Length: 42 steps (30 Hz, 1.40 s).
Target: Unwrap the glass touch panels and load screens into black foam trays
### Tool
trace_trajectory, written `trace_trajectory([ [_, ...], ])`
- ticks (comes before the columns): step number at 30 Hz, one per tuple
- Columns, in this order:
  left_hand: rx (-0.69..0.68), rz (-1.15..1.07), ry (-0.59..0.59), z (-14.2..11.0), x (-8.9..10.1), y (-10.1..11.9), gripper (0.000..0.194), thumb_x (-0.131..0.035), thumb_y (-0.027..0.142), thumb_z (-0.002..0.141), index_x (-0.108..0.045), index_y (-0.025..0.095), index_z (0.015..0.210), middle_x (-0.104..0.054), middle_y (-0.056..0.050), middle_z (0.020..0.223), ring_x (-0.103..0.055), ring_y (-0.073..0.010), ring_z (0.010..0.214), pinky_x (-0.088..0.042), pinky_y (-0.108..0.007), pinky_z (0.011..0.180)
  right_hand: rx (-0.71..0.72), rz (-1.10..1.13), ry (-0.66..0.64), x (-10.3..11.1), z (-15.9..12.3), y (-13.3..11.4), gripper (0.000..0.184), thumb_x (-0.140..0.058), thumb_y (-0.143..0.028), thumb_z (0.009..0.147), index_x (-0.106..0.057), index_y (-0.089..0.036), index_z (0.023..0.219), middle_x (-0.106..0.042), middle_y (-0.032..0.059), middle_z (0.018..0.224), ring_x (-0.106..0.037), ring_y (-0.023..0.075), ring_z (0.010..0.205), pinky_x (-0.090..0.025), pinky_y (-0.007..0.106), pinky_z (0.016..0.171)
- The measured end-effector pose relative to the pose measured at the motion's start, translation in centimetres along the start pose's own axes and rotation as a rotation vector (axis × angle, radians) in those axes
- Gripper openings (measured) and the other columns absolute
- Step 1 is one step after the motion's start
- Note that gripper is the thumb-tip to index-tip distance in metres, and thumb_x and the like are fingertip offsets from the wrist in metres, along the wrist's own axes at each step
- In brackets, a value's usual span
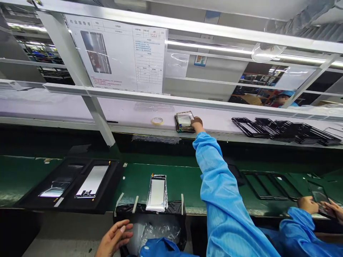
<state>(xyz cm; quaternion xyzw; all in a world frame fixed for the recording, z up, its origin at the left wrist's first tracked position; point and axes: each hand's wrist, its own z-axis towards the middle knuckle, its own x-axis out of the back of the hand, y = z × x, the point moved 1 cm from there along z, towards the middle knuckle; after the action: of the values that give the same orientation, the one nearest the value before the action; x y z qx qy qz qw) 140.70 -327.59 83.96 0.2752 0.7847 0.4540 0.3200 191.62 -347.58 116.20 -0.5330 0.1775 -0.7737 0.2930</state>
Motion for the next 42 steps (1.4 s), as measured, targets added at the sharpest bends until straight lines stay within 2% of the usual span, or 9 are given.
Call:
trace_trajectory([
  [6,0.056,0.03,-0.04,0.7,1.1,0.6,0.067,-0.086,0.069,0.05,-0.074,0.018,0.092,-0.078,-0.015,0.097,-0.074,-0.0298,0.081,-0.058,-0.04,0.074,-0.138,-0.126,-0.002,0.7,-0.4,-0.6,0.039,-0.06,-0.023,0.093,-0.062,0.005,0.121,-0.052,0.03,0.131,-0.05,0.0259,0.12,-0.039,0.039,0.1],
  [10,0.095,0.062,-0.145,0.9,0.5,2.1,0.064,-0.086,0.064,0.055,-0.073,0.016,0.096,-0.078,-0.016,0.101,-0.074,-0.0273,0.084,-0.057,-0.036,0.076,0.127,-0.05,0.142,-0.5,-4.7,0.0,0.043,-0.05,-0.022,0.098,-0.055,0.004,0.132,-0.046,0.0281,0.138,-0.043,0.0255,0.128,-0.032,0.041,0.108],
  [13,0.076,0.093,-0.182,1.3,0.2,2.8,0.059,-0.084,0.06,0.062,-0.072,0.015,0.098,-0.077,-0.016,0.102,-0.073,-0.0257,0.085,-0.056,-0.036,0.078,0.46,0.113,0.057,-6.3,-13.6,2.1,0.037,-0.045,-0.022,0.099,-0.058,-0.01,0.131,-0.06,0.0168,0.128,-0.054,0.0215,0.119,-0.041,0.039,0.107],
  [15,0.096,0.125,-0.224,1.5,0.4,2.6,0.058,-0.082,0.058,0.064,-0.07,0.014,0.101,-0.076,-0.017,0.106,-0.073,-0.0263,0.088,-0.056,-0.037,0.08,0.569,0.098,-0.19,-11.9,-22.6,4.4,0.033,-0.048,-0.02,0.097,-0.062,-0.015,0.127,-0.065,0.0128,0.124,-0.058,0.021,0.116,-0.045,0.039,0.104],
  [18,0.154,0.196,-0.264,1.9,1.5,1.4,0.062,-0.082,0.06,0.064,-0.069,0.016,0.105,-0.075,-0.017,0.11,-0.073,-0.031,0.095,-0.057,-0.043,0.087,0.58,-0.186,-0.696,-20.8,-36.3,8.3,0.051,-0.071,-0.015,0.08,-0.06,-0.009,0.13,-0.059,0.0219,0.137,-0.053,0.0307,0.13,-0.044,0.046,0.108],
  [22,0.248,0.295,-0.316,3.7,4.2,-0.6,0.063,-0.08,0.066,0.059,-0.068,0.024,0.104,-0.075,-0.015,0.114,-0.068,-0.0416,0.111,-0.053,-0.052,0.1,0.497,-0.387,-0.881,-29.7,-44.9,12.5,0.053,-0.066,-0.019,0.087,-0.054,-0.017,0.139,-0.042,0.0227,0.154,-0.043,0.0373,0.14,-0.042,0.057,0.107],
  [33,0.33,0.318,-0.278,3.3,8.5,-1.3,0.078,-0.085,0.071,0.048,-0.066,0.02,0.103,-0.076,-0.015,0.109,-0.068,-0.043,0.112,-0.052,-0.054,0.104,0.714,-0.655,-0.708,-31.1,-46.6,13.5,0.039,-0.036,-0.014,0.101,-0.048,-0.007,0.137,-0.049,0.0304,0.144,-0.055,0.0366,0.127,-0.051,0.047,0.086],
  [37,0.346,0.285,-0.305,3.6,10.2,-1.7,0.071,-0.086,0.066,0.057,-0.066,0.019,0.107,-0.076,-0.011,0.11,-0.07,-0.0371,0.109,-0.052,-0.052,0.104,0.726,-0.598,-0.646,-30.1,-46.0,11.4,0.039,-0.029,-0.012,0.102,-0.045,0.001,0.135,-0.05,0.0341,0.14,-0.057,0.0334,0.122,-0.05,0.048,0.091],
  [42,0.478,0.119,-0.442,7.9,10.7,-2.8,0.052,-0.082,0.044,0.075,-0.064,0.018,0.116,-0.076,-0.013,0.114,-0.071,-0.0317,0.108,-0.05,-0.048,0.106,0.644,-0.486,-0.524,-26.0,-42.7,6.9,0.034,-0.029,-0.014,0.103,-0.05,-0.004,0.128,-0.064,0.0219,0.118,-0.062,0.0255,0.11,-0.053,0.04,0.091],
])
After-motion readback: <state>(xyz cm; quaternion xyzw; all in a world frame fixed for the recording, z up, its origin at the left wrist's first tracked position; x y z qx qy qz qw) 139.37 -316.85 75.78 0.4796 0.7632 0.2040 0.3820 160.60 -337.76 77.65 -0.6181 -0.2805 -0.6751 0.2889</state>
